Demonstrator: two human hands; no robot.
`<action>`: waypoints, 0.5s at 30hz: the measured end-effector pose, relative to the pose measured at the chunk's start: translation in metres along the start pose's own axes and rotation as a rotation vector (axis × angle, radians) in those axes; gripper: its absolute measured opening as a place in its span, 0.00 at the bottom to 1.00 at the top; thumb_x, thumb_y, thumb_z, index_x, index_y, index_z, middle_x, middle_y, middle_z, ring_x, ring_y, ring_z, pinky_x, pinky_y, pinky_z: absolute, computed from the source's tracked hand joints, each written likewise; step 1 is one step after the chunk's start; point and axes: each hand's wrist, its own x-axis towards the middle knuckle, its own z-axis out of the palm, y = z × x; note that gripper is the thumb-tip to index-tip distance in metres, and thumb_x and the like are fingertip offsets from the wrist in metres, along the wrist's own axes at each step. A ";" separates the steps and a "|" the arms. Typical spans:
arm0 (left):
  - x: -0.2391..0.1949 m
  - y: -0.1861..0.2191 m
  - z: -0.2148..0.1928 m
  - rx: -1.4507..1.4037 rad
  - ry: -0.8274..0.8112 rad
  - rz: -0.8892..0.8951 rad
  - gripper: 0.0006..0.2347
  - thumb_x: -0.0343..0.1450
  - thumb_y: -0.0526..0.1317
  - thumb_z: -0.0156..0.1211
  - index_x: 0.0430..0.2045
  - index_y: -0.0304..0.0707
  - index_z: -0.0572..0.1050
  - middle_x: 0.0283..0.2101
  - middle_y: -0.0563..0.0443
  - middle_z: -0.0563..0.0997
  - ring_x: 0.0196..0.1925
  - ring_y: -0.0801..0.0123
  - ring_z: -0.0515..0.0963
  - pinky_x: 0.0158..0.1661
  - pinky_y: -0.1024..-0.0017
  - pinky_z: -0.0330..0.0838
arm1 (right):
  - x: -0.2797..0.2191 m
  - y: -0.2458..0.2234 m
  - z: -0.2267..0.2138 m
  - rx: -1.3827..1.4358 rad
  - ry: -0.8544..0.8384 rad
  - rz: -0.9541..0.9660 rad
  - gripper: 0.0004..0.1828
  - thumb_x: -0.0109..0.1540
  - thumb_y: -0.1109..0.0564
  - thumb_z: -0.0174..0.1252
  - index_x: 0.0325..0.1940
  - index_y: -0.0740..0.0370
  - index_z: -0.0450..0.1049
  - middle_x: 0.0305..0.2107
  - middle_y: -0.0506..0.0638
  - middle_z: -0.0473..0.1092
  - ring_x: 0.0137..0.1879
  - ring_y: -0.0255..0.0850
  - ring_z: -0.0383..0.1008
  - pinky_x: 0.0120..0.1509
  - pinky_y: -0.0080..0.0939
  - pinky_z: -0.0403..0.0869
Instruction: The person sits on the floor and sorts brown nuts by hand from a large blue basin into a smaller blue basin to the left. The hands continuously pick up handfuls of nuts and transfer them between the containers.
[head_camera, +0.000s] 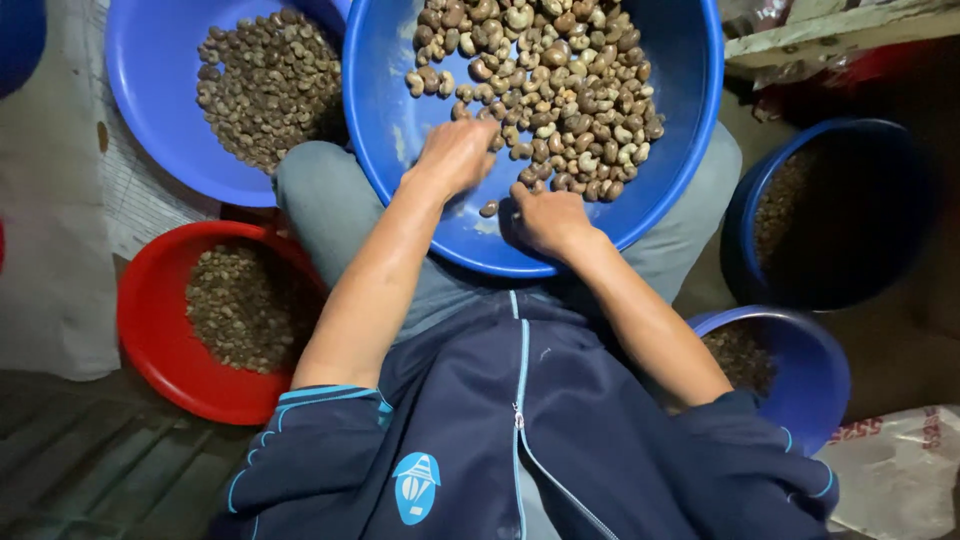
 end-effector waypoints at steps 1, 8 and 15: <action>-0.010 0.008 -0.015 0.005 -0.005 0.003 0.08 0.69 0.42 0.64 0.38 0.47 0.74 0.39 0.43 0.81 0.45 0.39 0.84 0.46 0.42 0.78 | 0.006 0.002 0.008 0.007 0.002 0.002 0.19 0.62 0.43 0.55 0.53 0.52 0.66 0.42 0.65 0.77 0.43 0.67 0.81 0.46 0.69 0.77; -0.024 0.037 -0.013 0.147 -0.303 0.018 0.20 0.64 0.58 0.67 0.34 0.38 0.82 0.38 0.34 0.85 0.48 0.40 0.85 0.47 0.40 0.76 | 0.019 0.015 0.031 -0.125 0.036 -0.031 0.17 0.60 0.48 0.54 0.51 0.55 0.73 0.41 0.65 0.77 0.41 0.65 0.82 0.41 0.65 0.78; -0.020 0.038 0.014 0.217 -0.389 0.024 0.16 0.64 0.49 0.65 0.39 0.39 0.84 0.41 0.37 0.86 0.51 0.43 0.84 0.48 0.42 0.78 | 0.010 0.006 0.010 -0.055 0.033 -0.038 0.21 0.59 0.57 0.57 0.57 0.60 0.71 0.47 0.67 0.75 0.46 0.68 0.80 0.46 0.69 0.77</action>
